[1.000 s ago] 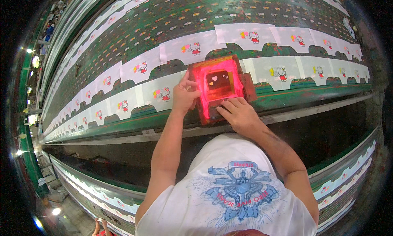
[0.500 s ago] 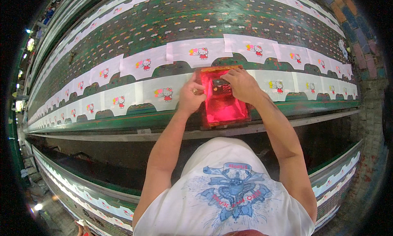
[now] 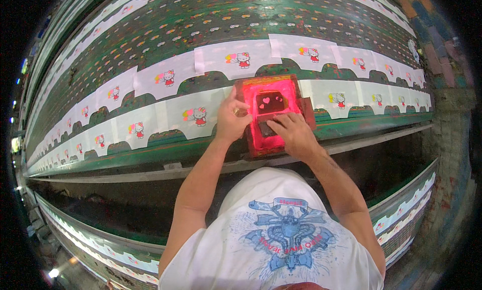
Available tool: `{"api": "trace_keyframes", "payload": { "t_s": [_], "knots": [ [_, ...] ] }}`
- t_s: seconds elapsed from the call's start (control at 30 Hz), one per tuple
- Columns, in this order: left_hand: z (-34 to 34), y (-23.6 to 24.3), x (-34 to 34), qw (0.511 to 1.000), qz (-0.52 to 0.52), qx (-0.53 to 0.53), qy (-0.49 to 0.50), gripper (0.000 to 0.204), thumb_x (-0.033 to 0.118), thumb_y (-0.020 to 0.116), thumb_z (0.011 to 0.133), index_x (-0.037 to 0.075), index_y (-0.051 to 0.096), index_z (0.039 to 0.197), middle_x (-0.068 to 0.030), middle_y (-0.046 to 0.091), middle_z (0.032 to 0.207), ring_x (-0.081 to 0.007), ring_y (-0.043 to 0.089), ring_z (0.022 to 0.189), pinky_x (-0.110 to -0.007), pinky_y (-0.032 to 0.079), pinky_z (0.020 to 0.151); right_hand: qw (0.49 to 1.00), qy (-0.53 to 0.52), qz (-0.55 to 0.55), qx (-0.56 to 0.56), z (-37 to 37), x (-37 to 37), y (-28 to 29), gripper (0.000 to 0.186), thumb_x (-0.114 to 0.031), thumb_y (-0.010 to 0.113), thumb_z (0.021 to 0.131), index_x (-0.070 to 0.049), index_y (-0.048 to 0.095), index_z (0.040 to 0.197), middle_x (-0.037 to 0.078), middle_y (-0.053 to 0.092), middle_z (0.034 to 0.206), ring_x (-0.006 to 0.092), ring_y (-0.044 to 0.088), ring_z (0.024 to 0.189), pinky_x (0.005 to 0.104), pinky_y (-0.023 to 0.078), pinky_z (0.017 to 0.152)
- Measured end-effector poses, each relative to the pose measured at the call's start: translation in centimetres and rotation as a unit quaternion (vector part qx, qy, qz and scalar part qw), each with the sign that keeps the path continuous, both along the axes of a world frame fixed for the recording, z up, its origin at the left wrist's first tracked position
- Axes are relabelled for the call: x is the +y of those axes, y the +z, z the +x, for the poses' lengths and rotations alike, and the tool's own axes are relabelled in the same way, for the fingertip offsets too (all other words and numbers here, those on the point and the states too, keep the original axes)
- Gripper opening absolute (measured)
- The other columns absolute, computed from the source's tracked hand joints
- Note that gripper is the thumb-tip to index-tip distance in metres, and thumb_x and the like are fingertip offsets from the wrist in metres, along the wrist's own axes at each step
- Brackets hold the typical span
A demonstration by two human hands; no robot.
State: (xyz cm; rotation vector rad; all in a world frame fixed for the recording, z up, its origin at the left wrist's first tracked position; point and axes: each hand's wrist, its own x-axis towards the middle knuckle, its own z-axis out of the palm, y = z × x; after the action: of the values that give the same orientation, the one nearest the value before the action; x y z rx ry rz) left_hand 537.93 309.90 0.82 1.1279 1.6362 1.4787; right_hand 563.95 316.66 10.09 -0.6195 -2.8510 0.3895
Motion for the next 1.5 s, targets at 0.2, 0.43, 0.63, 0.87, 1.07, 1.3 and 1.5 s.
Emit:
{"api": "trace_keyframes", "payload": {
  "t_s": [0.2, 0.43, 0.63, 0.87, 1.07, 1.3, 1.5],
  "knots": [
    [0.1, 0.4, 0.3, 1.0, -0.011, -0.02, -0.011, 0.025, 0.002, 0.089, 0.079, 0.004, 0.079, 0.102, -0.0404, 0.04, 0.178, -0.0472, 0.041, 0.169, -0.052, 0.041, 0.133, 0.998, -0.016, -0.062, -0.003, 1.7, -3.0, 1.7, 0.059, -0.001, 0.074, 0.084, -0.008, 0.075, 0.142, 0.015, 0.071, 0.138, 0.0387, 0.067, 0.125, 0.0553, 0.054, 0.109],
    [0.2, 1.7, 0.3, 0.999, -0.038, -0.002, -0.007, 0.023, 0.001, 0.089, 0.081, 0.002, 0.078, 0.102, -0.0386, 0.039, 0.18, -0.044, 0.045, 0.167, -0.048, 0.054, 0.123, 0.992, -0.019, -0.081, 0.097, 3.8, -2.7, 1.0, 0.055, -0.002, 0.087, 0.079, -0.009, 0.078, 0.133, 0.012, 0.075, 0.135, 0.0378, 0.071, 0.125, 0.0545, 0.057, 0.104],
    [4.1, 3.4, 2.1, 0.998, -0.007, -0.057, -0.017, 0.024, -0.012, 0.083, 0.082, 0.004, 0.077, 0.099, -0.0319, 0.03, 0.186, -0.0327, 0.057, 0.159, -0.037, 0.064, 0.108, 0.98, -0.06, -0.083, 0.17, 9.1, -1.0, -0.1, 0.055, -0.005, 0.095, 0.076, -0.01, 0.079, 0.128, 0.011, 0.076, 0.132, 0.0368, 0.072, 0.123, 0.0527, 0.059, 0.102],
    [14.7, 1.1, 8.5, 0.994, 0.016, -0.109, -0.015, 0.02, -0.008, 0.084, 0.083, 0.002, 0.076, 0.098, -0.0345, 0.03, 0.185, -0.0363, 0.051, 0.163, -0.043, 0.059, 0.118, 0.974, -0.102, -0.077, 0.187, 19.5, 3.6, -0.8, 0.045, 0.005, 0.083, 0.082, -0.007, 0.081, 0.126, 0.013, 0.077, 0.13, 0.0392, 0.071, 0.126, 0.054, 0.058, 0.109],
    [21.9, 1.6, 12.9, 1.0, -0.001, 0.02, -0.009, 0.025, -0.007, 0.085, 0.081, -0.004, 0.076, 0.104, -0.0326, 0.031, 0.186, -0.0319, 0.053, 0.162, -0.041, 0.056, 0.118, 0.973, -0.103, -0.081, 0.192, 27.2, 7.0, -0.9, 0.046, 0.011, 0.073, 0.085, -0.004, 0.08, 0.127, 0.016, 0.077, 0.131, 0.0411, 0.071, 0.127, 0.0547, 0.058, 0.111],
    [23.4, 1.7, 13.8, 0.995, -0.05, -0.085, -0.005, 0.077, -0.006, 0.086, 0.079, -0.006, 0.063, 0.152, -0.0191, 0.068, 0.151, -0.0211, 0.067, 0.137, -0.04, 0.055, 0.117, 0.963, -0.05, -0.103, 0.244, 30.6, 9.5, -1.4, 0.052, 0.013, 0.074, 0.077, -0.002, 0.078, 0.126, 0.018, 0.075, 0.128, 0.0428, 0.072, 0.121, 0.0534, 0.061, 0.107],
    [23.1, 1.7, 13.7, 0.992, -0.086, -0.092, 0.012, 0.036, -0.007, 0.086, 0.079, -0.003, 0.081, 0.114, -0.0248, 0.035, 0.187, -0.0263, 0.063, 0.15, -0.042, 0.052, 0.122, 0.961, -0.039, -0.1, 0.256, 30.1, 10.3, -0.9, 0.053, 0.014, 0.074, 0.076, -0.002, 0.078, 0.127, 0.017, 0.075, 0.127, 0.0409, 0.072, 0.12, 0.053, 0.06, 0.105]
  ]
}}
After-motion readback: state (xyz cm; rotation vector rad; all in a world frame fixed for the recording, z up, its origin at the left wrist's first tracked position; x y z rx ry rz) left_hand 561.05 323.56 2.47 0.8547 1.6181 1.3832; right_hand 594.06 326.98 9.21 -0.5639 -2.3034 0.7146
